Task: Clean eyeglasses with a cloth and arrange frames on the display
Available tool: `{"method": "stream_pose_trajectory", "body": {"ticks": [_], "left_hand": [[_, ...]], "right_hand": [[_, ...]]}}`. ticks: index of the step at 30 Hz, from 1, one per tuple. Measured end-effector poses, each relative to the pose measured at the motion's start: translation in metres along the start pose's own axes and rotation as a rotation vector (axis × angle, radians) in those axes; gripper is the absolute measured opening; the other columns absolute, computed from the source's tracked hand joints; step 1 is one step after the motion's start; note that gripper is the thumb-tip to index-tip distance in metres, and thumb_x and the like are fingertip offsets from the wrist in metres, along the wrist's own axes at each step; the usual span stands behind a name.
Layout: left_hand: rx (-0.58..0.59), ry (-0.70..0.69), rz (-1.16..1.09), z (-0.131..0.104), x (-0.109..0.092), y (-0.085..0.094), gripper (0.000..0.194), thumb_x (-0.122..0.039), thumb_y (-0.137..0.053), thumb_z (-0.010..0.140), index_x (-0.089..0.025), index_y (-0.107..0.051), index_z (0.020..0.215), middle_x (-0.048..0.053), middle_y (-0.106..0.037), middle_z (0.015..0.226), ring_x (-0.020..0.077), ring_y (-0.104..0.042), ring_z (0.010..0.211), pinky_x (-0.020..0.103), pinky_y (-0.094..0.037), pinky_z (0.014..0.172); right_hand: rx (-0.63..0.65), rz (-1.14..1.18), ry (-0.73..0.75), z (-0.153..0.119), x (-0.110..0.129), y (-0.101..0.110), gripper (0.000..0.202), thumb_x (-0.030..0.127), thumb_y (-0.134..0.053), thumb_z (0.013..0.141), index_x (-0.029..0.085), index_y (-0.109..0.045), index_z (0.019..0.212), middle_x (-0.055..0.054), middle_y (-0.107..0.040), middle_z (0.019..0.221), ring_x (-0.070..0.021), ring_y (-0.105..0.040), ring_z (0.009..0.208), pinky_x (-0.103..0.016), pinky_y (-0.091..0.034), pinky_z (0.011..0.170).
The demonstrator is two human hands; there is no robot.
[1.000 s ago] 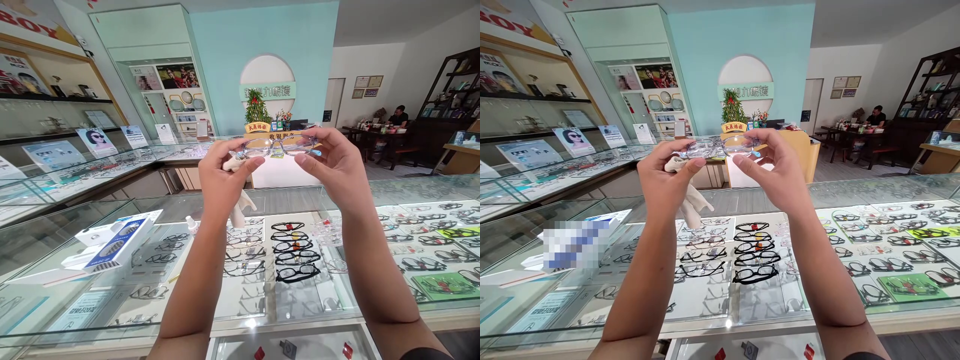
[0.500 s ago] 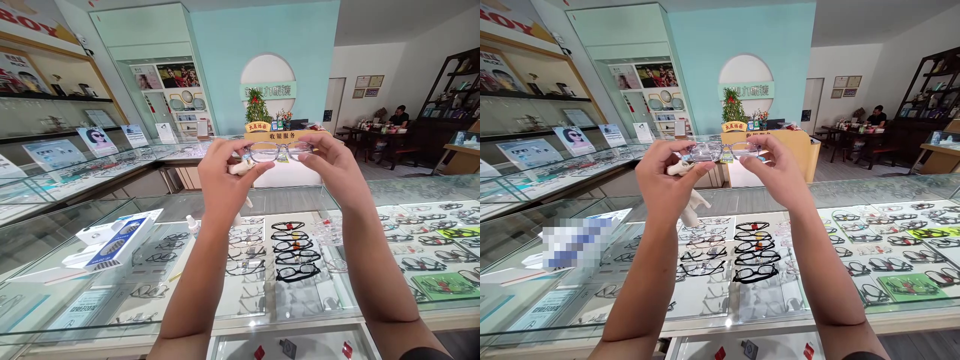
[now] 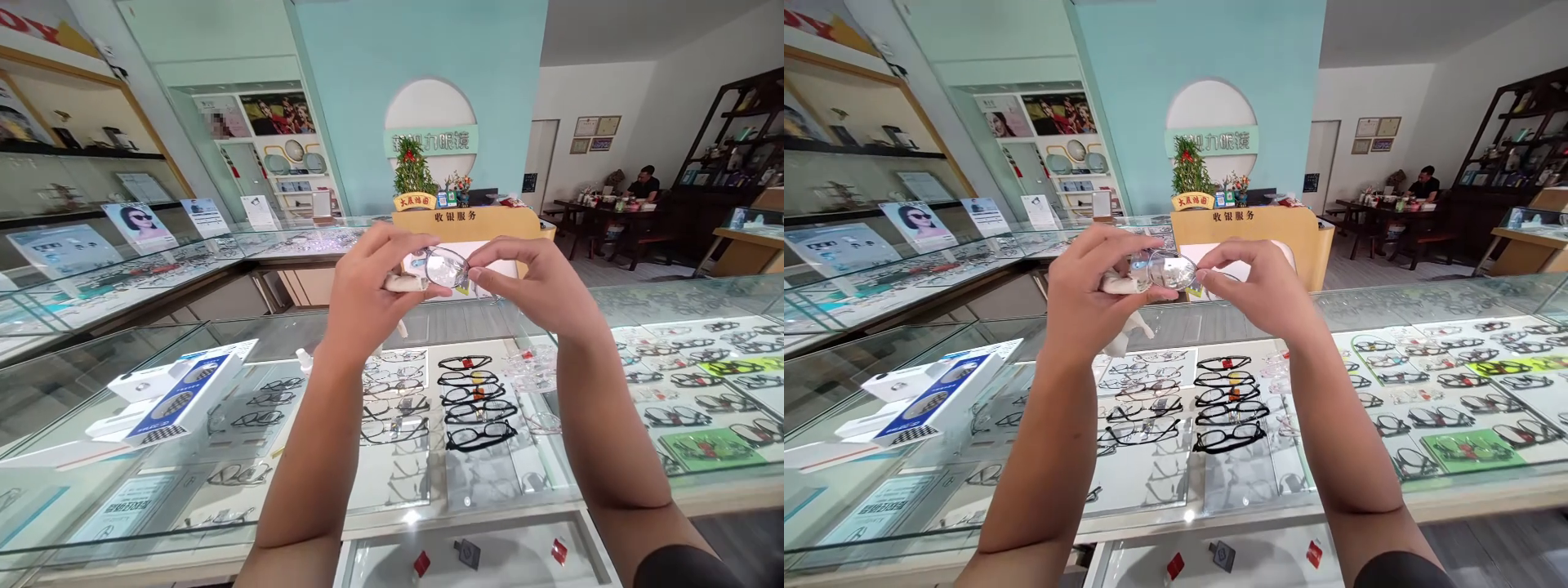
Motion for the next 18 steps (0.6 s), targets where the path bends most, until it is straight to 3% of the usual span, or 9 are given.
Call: {"method": "stream_pose_trajectory", "body": {"ticks": [5,8,11,14,18], "left_hand": [[0.079,-0.066,-0.112,0.001,0.000,-0.004,0.053,-0.064,-0.086,0.087,-0.033,-0.079,0.129,0.005,-0.076,0.111,0.0185,-0.066,0.086,0.034,-0.054,0.072],[0.125,-0.055,-0.181,0.001,-0.002,-0.006,0.067,-0.063,-0.092,0.082,-0.033,-0.075,0.139,0.003,-0.076,0.108,0.0145,-0.056,0.075,0.032,-0.051,0.066],[0.104,0.006,-0.220,0.001,-0.006,-0.005,0.078,-0.059,-0.098,0.075,-0.031,-0.072,0.144,0.003,-0.077,0.106,0.0135,-0.050,0.071,0.031,-0.049,0.063],[0.085,0.004,-0.238,0.001,-0.012,-0.002,0.077,-0.056,-0.101,0.072,-0.033,-0.074,0.140,0.004,-0.077,0.107,0.0144,-0.049,0.070,0.034,-0.048,0.064],[0.090,-0.028,-0.252,0.003,-0.019,0.006,0.070,-0.058,-0.099,0.074,-0.034,-0.076,0.136,0.003,-0.077,0.107,0.0146,-0.048,0.068,0.035,-0.048,0.067]], "right_hand": [[0.214,0.133,-0.136,-0.004,-0.003,0.017,0.026,0.048,-0.088,0.087,0.023,-0.087,0.090,-0.004,-0.081,0.092,-0.0192,-0.068,0.086,-0.037,-0.052,0.080],[0.242,0.158,-0.254,-0.020,-0.010,0.037,0.036,0.055,-0.094,0.079,0.022,-0.087,0.091,-0.005,-0.081,0.092,-0.0189,-0.067,0.085,-0.036,-0.052,0.079],[0.195,0.112,-0.424,-0.054,-0.027,0.059,0.041,0.060,-0.097,0.073,0.022,-0.088,0.088,-0.004,-0.081,0.090,-0.0186,-0.066,0.083,-0.036,-0.050,0.079],[0.127,0.090,-0.633,-0.103,-0.049,0.072,0.047,0.062,-0.100,0.066,0.022,-0.089,0.088,-0.004,-0.081,0.085,-0.0185,-0.064,0.082,-0.035,-0.048,0.078],[-0.148,0.191,-0.883,-0.162,-0.074,0.071,0.049,0.055,-0.106,0.056,0.019,-0.087,0.084,-0.006,-0.082,0.091,-0.0166,-0.063,0.081,-0.030,-0.047,0.071]]}}
Point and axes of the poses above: each hand's wrist, its own z-axis towards the middle knuckle, its own y-axis out of the back of the hand, x = y × z, the point moved 1 cm from there along z, towards the middle knuckle
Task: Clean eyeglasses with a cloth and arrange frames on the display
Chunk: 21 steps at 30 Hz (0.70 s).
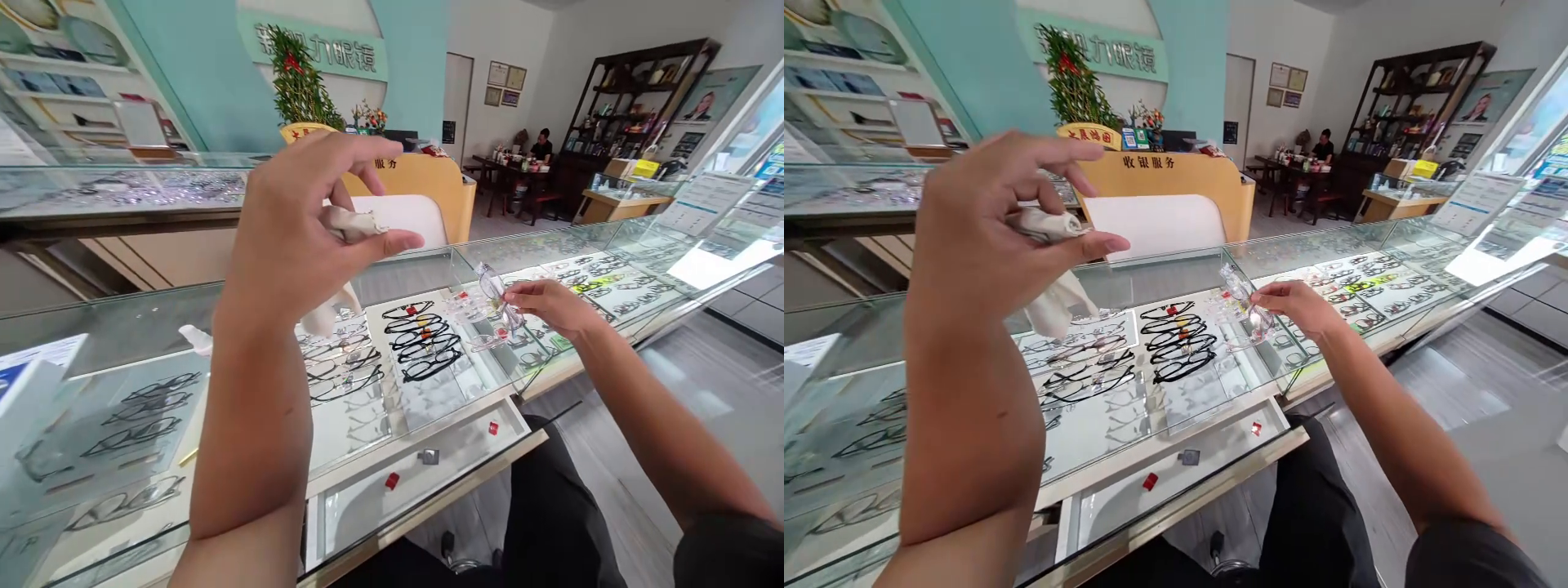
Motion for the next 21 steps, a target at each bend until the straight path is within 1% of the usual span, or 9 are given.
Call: {"method": "stream_pose_trajectory", "body": {"ticks": [1,3,4,6,8,10,15,18,21], "left_hand": [[0.002,-0.002,0.000,0.000,-0.001,0.002,0.068,-0.059,-0.097,0.076,-0.033,-0.076,0.136,0.003,-0.077,0.107,0.0141,-0.047,0.068,0.034,-0.047,0.067],[0.002,-0.001,-0.003,0.000,-0.003,0.005,0.068,-0.059,-0.094,0.079,-0.031,-0.075,0.139,0.004,-0.076,0.109,0.0126,-0.046,0.067,0.033,-0.047,0.068],[-0.002,-0.002,-0.007,-0.001,-0.003,0.007,0.070,-0.059,-0.094,0.080,-0.030,-0.075,0.140,0.004,-0.076,0.109,0.0119,-0.045,0.066,0.033,-0.047,0.068],[-0.007,-0.001,-0.014,-0.002,-0.003,0.011,0.074,-0.060,-0.096,0.078,-0.029,-0.074,0.142,0.005,-0.075,0.109,0.0114,-0.044,0.065,0.033,-0.047,0.068],[-0.013,0.006,-0.013,-0.002,-0.003,0.015,0.076,-0.060,-0.096,0.077,-0.029,-0.073,0.142,0.005,-0.075,0.109,0.0117,-0.043,0.066,0.033,-0.047,0.067],[-0.023,0.017,-0.008,-0.003,-0.003,0.019,0.075,-0.061,-0.094,0.078,-0.028,-0.073,0.142,0.005,-0.075,0.109,0.0117,-0.043,0.066,0.033,-0.047,0.067],[-0.048,0.042,-0.009,-0.005,-0.003,0.026,0.069,-0.060,-0.092,0.082,-0.028,-0.074,0.140,0.005,-0.073,0.109,0.0115,-0.041,0.067,0.032,-0.047,0.066],[-0.040,0.069,-0.012,-0.005,-0.003,0.026,0.066,-0.057,-0.093,0.081,-0.030,-0.074,0.138,0.003,-0.074,0.108,0.0114,-0.041,0.066,0.030,-0.046,0.064],[-0.030,0.078,-0.002,-0.005,-0.002,0.027,0.065,-0.061,-0.091,0.082,-0.031,-0.074,0.137,0.003,-0.073,0.107,0.0111,-0.041,0.066,0.030,-0.045,0.064]], "right_hand": [[-0.053,0.093,-0.080,-0.004,-0.012,0.000,0.047,0.048,-0.108,0.054,0.019,-0.086,0.083,-0.005,-0.080,0.086,-0.0138,-0.060,0.076,-0.027,-0.045,0.066],[-0.104,0.275,-0.236,-0.012,-0.031,-0.005,0.044,0.036,-0.109,0.053,0.017,-0.083,0.082,-0.001,-0.074,0.074,-0.0091,-0.053,0.063,-0.024,-0.039,0.056],[-0.110,0.348,-0.296,-0.016,-0.038,-0.008,0.043,0.033,-0.108,0.054,0.016,-0.081,0.083,0.002,-0.070,0.069,-0.0078,-0.049,0.059,-0.023,-0.036,0.052],[-0.118,0.438,-0.367,-0.023,-0.047,-0.016,0.040,0.031,-0.106,0.060,0.017,-0.078,0.086,0.006,-0.060,0.060,-0.0067,-0.045,0.052,-0.022,-0.034,0.048],[-0.146,0.507,-0.396,-0.029,-0.054,-0.025,0.037,0.031,-0.102,0.068,0.018,-0.075,0.090,0.010,-0.053,0.056,-0.0062,-0.044,0.049,-0.021,-0.036,0.048],[-0.172,0.594,-0.414,-0.035,-0.058,-0.034,0.035,0.029,-0.099,0.074,0.019,-0.074,0.097,0.012,-0.050,0.055,-0.0060,-0.045,0.048,-0.021,-0.037,0.049],[-0.192,0.794,-0.395,-0.045,-0.059,-0.058,0.024,0.024,-0.088,0.087,0.019,-0.068,0.101,0.013,-0.051,0.058,-0.0048,-0.048,0.049,-0.020,-0.038,0.051],[-0.230,0.967,-0.363,-0.044,-0.059,-0.071,0.015,0.021,-0.079,0.095,0.019,-0.067,0.105,0.012,-0.053,0.060,-0.0049,-0.049,0.050,-0.020,-0.039,0.051],[-0.283,1.105,-0.367,-0.041,-0.060,-0.081,0.008,0.018,-0.072,0.098,0.020,-0.065,0.104,0.009,-0.057,0.064,-0.0069,-0.051,0.052,-0.021,-0.041,0.051]]}}
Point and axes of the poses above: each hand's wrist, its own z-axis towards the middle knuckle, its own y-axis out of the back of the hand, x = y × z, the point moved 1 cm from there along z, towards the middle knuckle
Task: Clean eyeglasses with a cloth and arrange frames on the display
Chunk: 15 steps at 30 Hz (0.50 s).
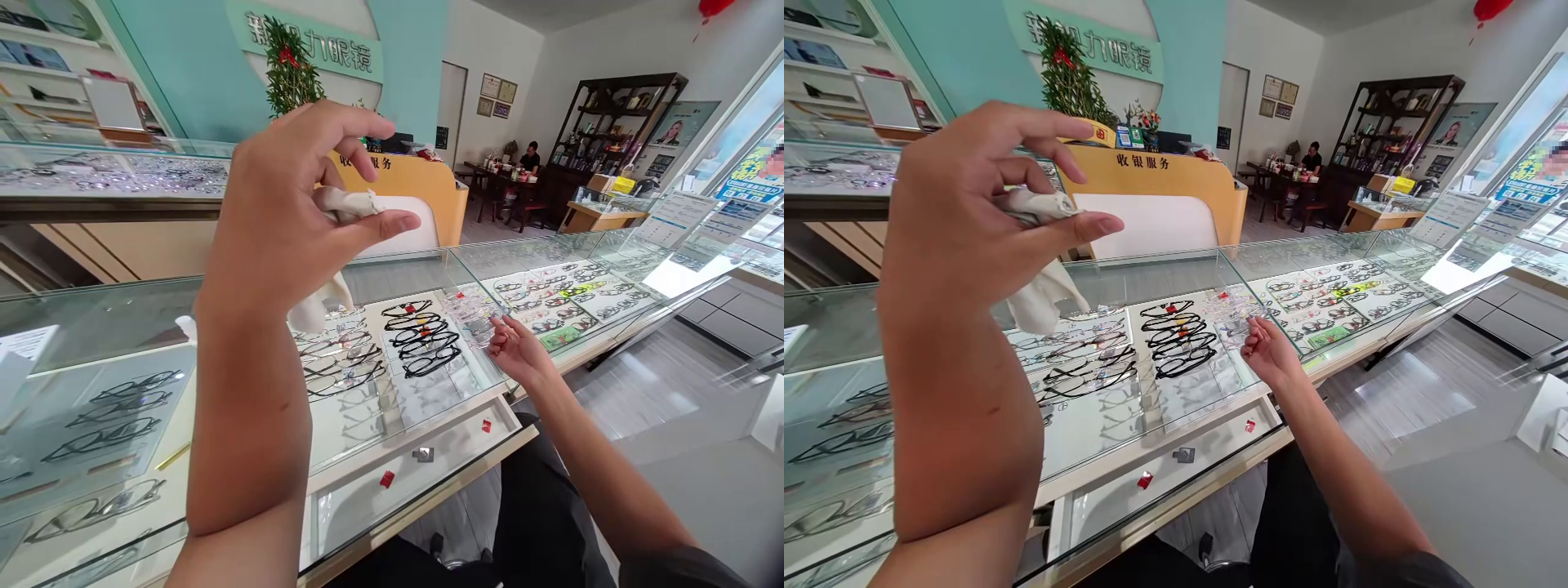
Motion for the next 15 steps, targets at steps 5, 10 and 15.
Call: {"method": "stream_pose_trajectory", "body": {"ticks": [5,10,15], "left_hand": [[-0.006,-0.007,-0.008,0.0012,0.0013,0.0014,0.067,-0.062,-0.094,0.079,-0.032,-0.075,0.136,0.003,-0.074,0.105,0.0119,-0.046,0.069,0.031,-0.046,0.067],[-0.015,-0.008,-0.009,0.0022,0.0023,0.0010,0.065,-0.058,-0.095,0.078,-0.034,-0.076,0.135,0.002,-0.074,0.105,0.0137,-0.050,0.069,0.034,-0.044,0.066],[-0.009,-0.007,0.001,0.0024,0.0014,0.0004,0.067,-0.058,-0.096,0.079,-0.032,-0.075,0.137,0.002,-0.073,0.105,0.0133,-0.052,0.070,0.034,-0.044,0.067]], "right_hand": [[0.015,0.026,0.003,0.0057,-0.0072,-0.0032,0.012,0.019,-0.070,0.098,0.022,-0.059,0.094,0.006,-0.059,0.068,-0.0078,-0.047,0.052,-0.022,-0.041,0.049],[0.095,-0.122,0.069,0.0090,-0.0072,-0.0037,0.023,0.023,-0.075,0.094,0.025,-0.052,0.089,0.004,-0.059,0.073,-0.0104,-0.042,0.054,-0.025,-0.042,0.050],[0.081,-0.004,-0.007,0.0078,-0.0087,-0.0070,0.016,0.022,-0.069,0.099,0.024,-0.055,0.094,0.001,-0.063,0.080,-0.0098,-0.043,0.056,-0.023,-0.042,0.048]]}}
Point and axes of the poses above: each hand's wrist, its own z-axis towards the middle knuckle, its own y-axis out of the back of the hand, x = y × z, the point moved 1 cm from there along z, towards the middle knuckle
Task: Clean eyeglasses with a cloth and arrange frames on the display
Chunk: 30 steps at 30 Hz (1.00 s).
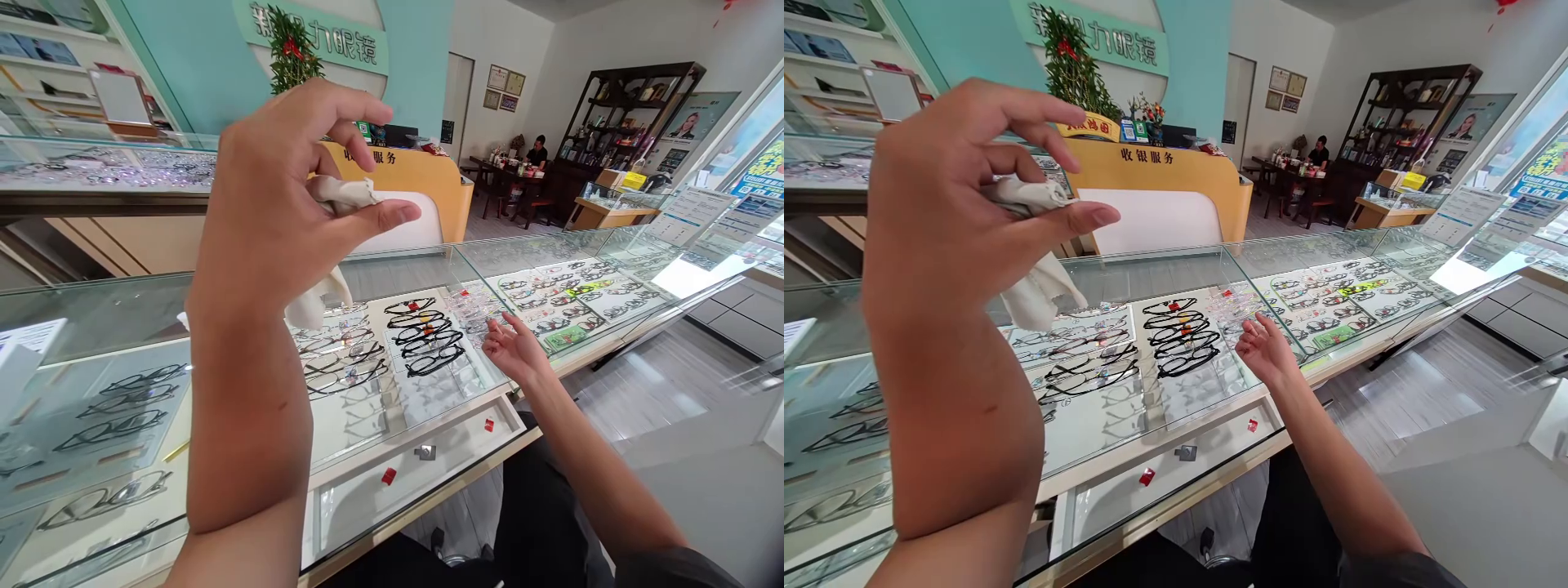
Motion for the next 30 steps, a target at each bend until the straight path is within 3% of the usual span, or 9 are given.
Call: {"method": "stream_pose_trajectory", "body": {"ticks": [5,9,12,15,18,21,25,30], "left_hand": [[0.007,0.011,0.007,0.000,-0.002,0.000,0.068,-0.063,-0.094,0.080,-0.030,-0.074,0.136,0.002,-0.073,0.105,0.0104,-0.045,0.067,0.033,-0.044,0.068],[0.004,0.020,0.025,-0.001,-0.002,0.000,0.071,-0.066,-0.094,0.077,-0.030,-0.074,0.135,0.002,-0.075,0.104,0.0099,-0.044,0.065,0.032,-0.044,0.067],[0.005,0.038,0.003,-0.001,-0.003,0.001,0.067,-0.068,-0.091,0.080,-0.033,-0.075,0.134,0.002,-0.074,0.103,0.0108,-0.043,0.064,0.034,-0.044,0.068],[0.005,0.030,-0.014,-0.001,-0.004,0.002,0.071,-0.070,-0.090,0.080,-0.028,-0.075,0.135,0.004,-0.073,0.103,0.0120,-0.044,0.065,0.035,-0.043,0.068],[0.014,0.018,-0.013,-0.001,-0.004,0.003,0.072,-0.069,-0.090,0.080,-0.027,-0.075,0.136,0.004,-0.073,0.103,0.0113,-0.043,0.063,0.034,-0.041,0.065],[0.019,0.013,0.004,-0.001,-0.003,0.003,0.066,-0.065,-0.091,0.081,-0.030,-0.075,0.135,0.002,-0.073,0.102,0.0095,-0.041,0.061,0.033,-0.042,0.066],[0.018,0.032,0.027,-0.001,-0.003,0.004,0.060,-0.061,-0.089,0.083,-0.031,-0.076,0.133,0.002,-0.076,0.105,0.0105,-0.042,0.062,0.032,-0.041,0.065],[0.014,0.040,-0.001,-0.001,0.000,0.004,0.058,-0.059,-0.092,0.082,-0.033,-0.077,0.131,0.002,-0.076,0.101,0.0129,-0.047,0.065,0.034,-0.043,0.067]], "right_hand": [[0.010,-0.022,0.004,-0.005,0.000,-0.001,0.014,0.023,-0.070,0.099,0.023,-0.057,0.095,0.000,-0.068,0.085,-0.0084,-0.044,0.056,-0.020,-0.043,0.048],[0.081,-0.127,-0.001,-0.014,0.009,0.004,0.015,0.023,-0.075,0.093,0.021,-0.060,0.094,0.002,-0.061,0.077,-0.0073,-0.040,0.055,-0.018,-0.038,0.046],[0.172,-0.373,0.086,-0.014,0.027,0.006,0.026,0.028,-0.083,0.085,0.021,-0.070,0.106,0.009,-0.040,0.064,-0.0083,-0.026,0.052,-0.020,-0.026,0.042],[0.132,-0.845,0.362,0.001,0.053,0.001,0.033,0.040,-0.084,0.084,0.021,-0.077,0.109,0.011,-0.027,0.059,-0.0102,-0.019,0.053,-0.026,-0.020,0.047],[0.065,-1.607,0.580,0.029,0.075,-0.012,0.030,0.044,-0.071,0.094,0.020,-0.083,0.108,0.008,-0.034,0.058,-0.0122,-0.030,0.055,-0.030,-0.026,0.056],[0.060,-2.091,0.601,0.059,0.085,-0.025,0.023,0.034,-0.072,0.093,0.023,-0.088,0.105,0.002,-0.051,0.064,-0.0157,-0.049,0.064,-0.032,-0.033,0.066],[0.078,-2.257,0.584,0.086,0.082,-0.034,0.020,0.024,-0.079,0.088,0.030,-0.091,0.103,-0.005,-0.071,0.078,-0.0220,-0.064,0.082,-0.032,-0.041,0.076],[0.106,-2.376,0.540,0.098,0.074,-0.034,0.020,0.022,-0.084,0.089,0.030,-0.092,0.105,-0.011,-0.080,0.093,-0.0280,-0.071,0.096,-0.034,-0.046,0.082]]}}
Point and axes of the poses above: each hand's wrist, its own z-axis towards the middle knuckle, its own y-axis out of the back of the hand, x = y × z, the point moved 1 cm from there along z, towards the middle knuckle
